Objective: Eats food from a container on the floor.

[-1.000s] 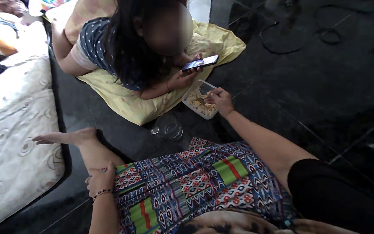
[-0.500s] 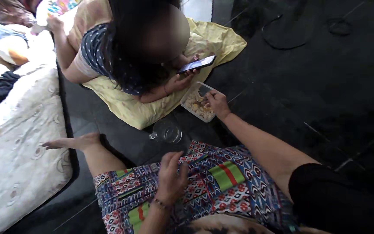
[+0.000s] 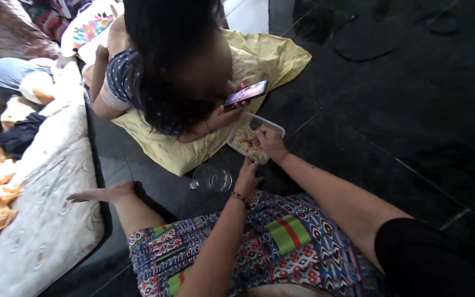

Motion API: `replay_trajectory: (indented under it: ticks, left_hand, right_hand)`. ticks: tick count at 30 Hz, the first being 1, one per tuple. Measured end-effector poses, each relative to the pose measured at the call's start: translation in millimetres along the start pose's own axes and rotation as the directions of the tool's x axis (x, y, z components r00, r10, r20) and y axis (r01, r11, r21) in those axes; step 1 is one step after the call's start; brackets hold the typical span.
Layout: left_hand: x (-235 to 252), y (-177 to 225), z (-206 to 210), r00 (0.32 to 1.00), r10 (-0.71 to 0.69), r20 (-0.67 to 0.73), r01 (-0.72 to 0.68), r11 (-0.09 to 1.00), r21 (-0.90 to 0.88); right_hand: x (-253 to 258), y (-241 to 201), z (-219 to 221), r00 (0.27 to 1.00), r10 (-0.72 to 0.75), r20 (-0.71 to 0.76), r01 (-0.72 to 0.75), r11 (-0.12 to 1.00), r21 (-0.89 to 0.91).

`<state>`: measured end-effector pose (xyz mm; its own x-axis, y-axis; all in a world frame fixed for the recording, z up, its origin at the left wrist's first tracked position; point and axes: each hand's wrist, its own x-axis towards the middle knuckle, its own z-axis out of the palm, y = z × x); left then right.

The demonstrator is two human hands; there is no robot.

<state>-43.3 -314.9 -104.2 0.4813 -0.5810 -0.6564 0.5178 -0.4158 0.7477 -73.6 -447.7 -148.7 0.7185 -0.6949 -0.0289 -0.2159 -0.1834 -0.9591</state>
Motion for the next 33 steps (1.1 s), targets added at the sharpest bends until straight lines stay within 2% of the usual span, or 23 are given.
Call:
replay_trajectory:
  ticks: [8, 12, 20, 28, 33]
  left_hand:
    - [1.3, 0.0, -2.7, 1.000, -0.004, -0.009, 0.003, 0.998, -0.064]
    - [3.9, -0.8, -2.7, 1.000, 0.009, -0.007, -0.010, 0.999, -0.052]
    - [3.8, -0.8, -3.6, 1.000, 0.010, 0.019, -0.008, 0.995, -0.098]
    - [3.8, 0.7, -4.4, 1.000, -0.011, 0.000, 0.011, 0.990, -0.143]
    - [3.3, 0.0, -5.5, 1.000, -0.023, -0.010, 0.021, 0.988, -0.150]
  right_hand:
    - [-0.6, 0.8, 2.9, 0.999, 0.003, 0.038, -0.002, 1.000, -0.023]
    - [-2.1, 2.4, 3.4, 0.998, -0.048, 0.035, 0.048, 0.999, 0.001]
    - [-8.3, -1.6, 4.8, 1.000, -0.012, 0.011, 0.012, 0.999, 0.032]
    - [-13.7, -18.8, -2.1, 0.960, 0.274, -0.054, -0.253, 0.935, 0.249]
    - [-6.2, -16.7, -9.8, 0.921, 0.376, -0.100, -0.298, 0.847, 0.440]
